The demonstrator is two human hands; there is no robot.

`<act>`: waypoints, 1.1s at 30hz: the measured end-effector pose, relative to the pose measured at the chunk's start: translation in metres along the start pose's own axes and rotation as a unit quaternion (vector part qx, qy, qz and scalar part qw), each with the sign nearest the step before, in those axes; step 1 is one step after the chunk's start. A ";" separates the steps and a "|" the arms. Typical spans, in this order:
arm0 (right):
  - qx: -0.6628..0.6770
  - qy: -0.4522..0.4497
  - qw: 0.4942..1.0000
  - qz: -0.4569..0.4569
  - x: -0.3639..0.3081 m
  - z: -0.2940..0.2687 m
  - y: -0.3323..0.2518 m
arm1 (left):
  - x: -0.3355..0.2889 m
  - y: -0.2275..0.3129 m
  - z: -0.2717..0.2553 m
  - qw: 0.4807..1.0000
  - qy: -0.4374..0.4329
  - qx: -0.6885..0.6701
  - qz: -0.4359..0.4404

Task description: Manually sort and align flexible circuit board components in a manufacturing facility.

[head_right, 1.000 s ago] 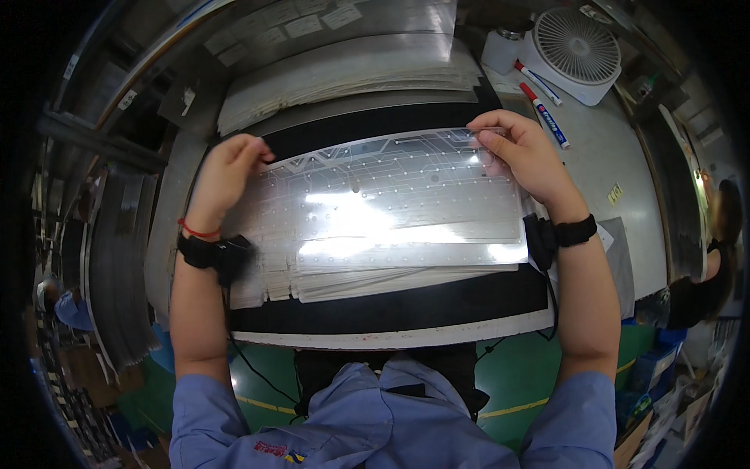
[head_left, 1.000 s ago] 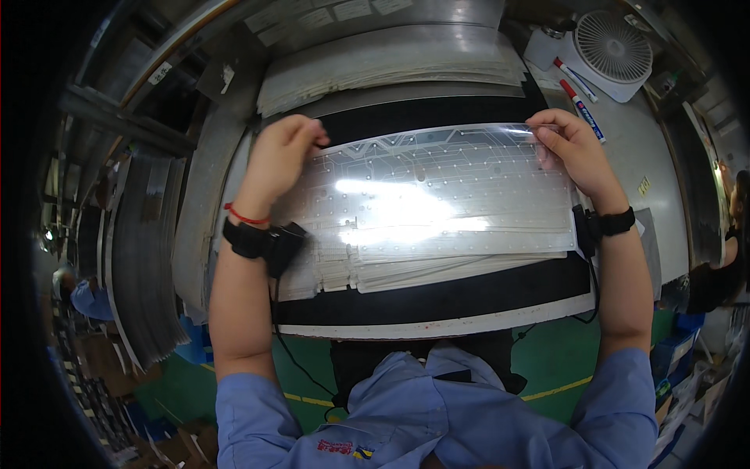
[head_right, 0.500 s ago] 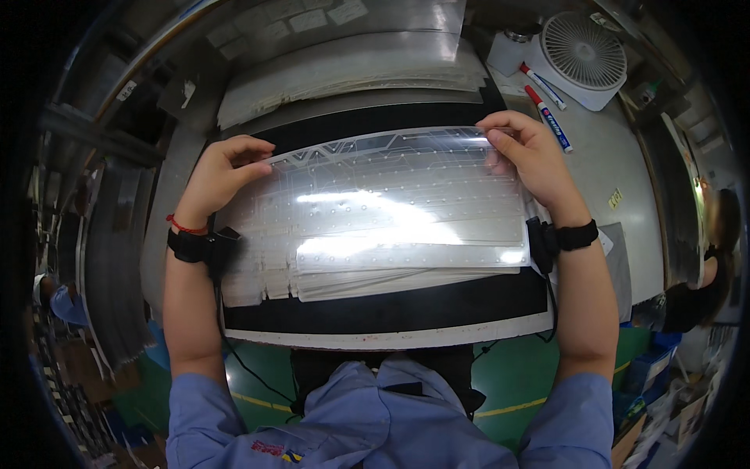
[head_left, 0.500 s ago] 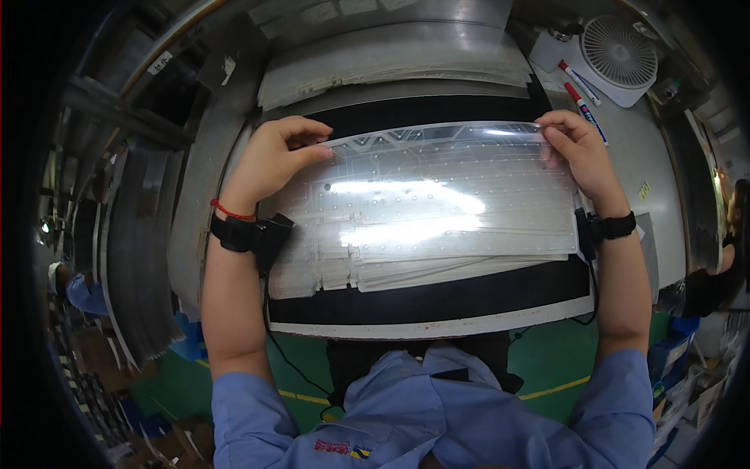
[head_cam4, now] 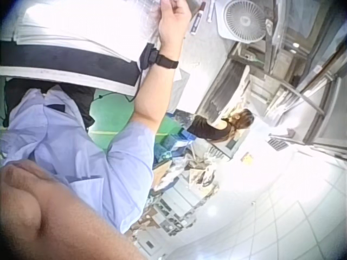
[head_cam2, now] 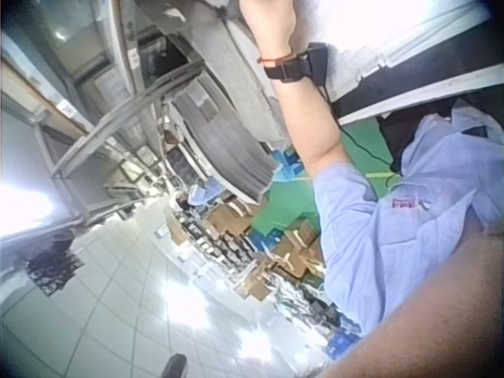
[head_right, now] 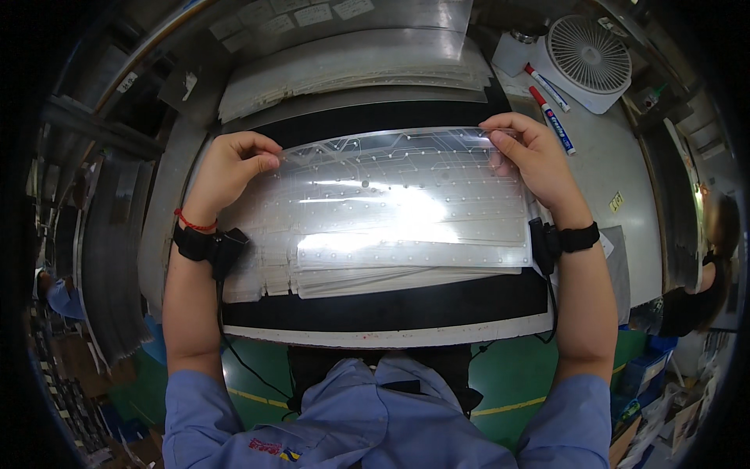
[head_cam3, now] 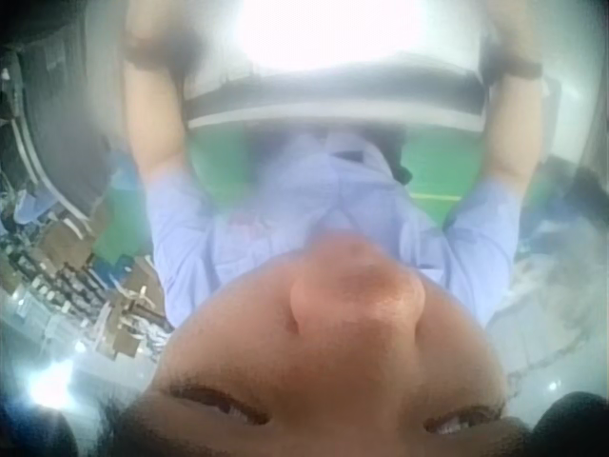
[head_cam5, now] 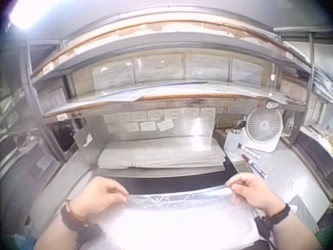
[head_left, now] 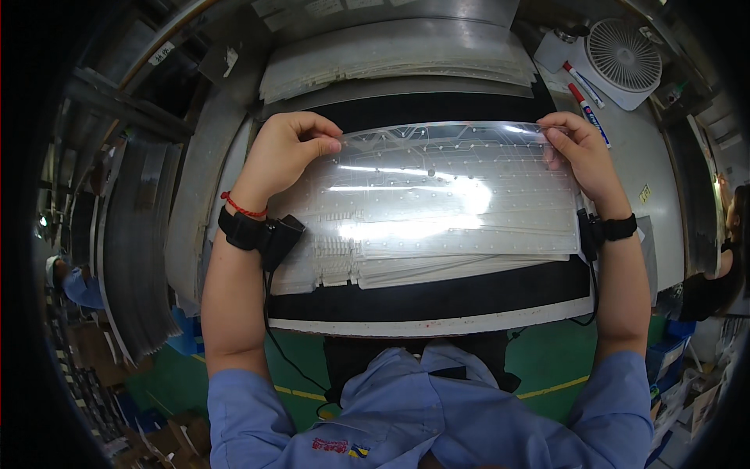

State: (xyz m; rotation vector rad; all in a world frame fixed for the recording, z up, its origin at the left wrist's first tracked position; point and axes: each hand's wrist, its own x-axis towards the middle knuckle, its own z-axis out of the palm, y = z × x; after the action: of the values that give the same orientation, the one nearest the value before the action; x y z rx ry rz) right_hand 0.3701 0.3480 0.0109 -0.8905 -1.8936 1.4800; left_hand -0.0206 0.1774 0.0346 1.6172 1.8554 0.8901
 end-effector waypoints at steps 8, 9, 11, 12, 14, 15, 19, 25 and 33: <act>-0.002 0.024 1.000 -0.002 0.000 0.000 -0.001 | 0.003 -0.018 -0.009 1.000 0.006 -0.003 0.014; 0.007 0.029 1.000 -0.001 0.001 -0.003 0.002 | 0.003 -0.023 -0.015 1.000 0.007 0.001 -0.001; 0.023 0.039 0.999 0.002 0.004 -0.012 0.007 | 0.007 -0.037 -0.028 0.998 0.020 -0.045 -0.044; 0.029 0.050 0.998 0.009 0.004 -0.011 0.006 | 0.009 -0.046 -0.037 0.992 0.033 -0.094 -0.076; 0.040 0.074 0.996 0.020 0.004 -0.010 0.004 | 0.012 -0.063 -0.046 0.979 0.033 -0.178 -0.092; 0.048 0.075 0.996 0.020 0.004 -0.010 0.005 | 0.013 -0.070 -0.046 0.974 0.015 -0.202 -0.097; 0.073 0.080 0.994 0.026 0.006 -0.010 0.007 | 0.016 -0.085 -0.043 0.964 -0.014 -0.243 -0.105; 0.110 0.073 0.991 0.017 0.006 -0.014 0.010 | 0.019 -0.081 -0.039 0.947 0.028 -0.305 -0.100; -0.001 0.167 0.986 0.028 0.006 -0.009 0.004 | 0.025 -0.109 -0.051 0.879 0.126 -0.455 -0.067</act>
State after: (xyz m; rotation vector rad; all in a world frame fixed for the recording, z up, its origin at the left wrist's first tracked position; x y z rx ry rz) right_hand 0.3738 0.3586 0.0094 -1.1242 -1.6345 1.2681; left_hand -0.1325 0.1868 -0.0140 0.7950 1.3056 1.6386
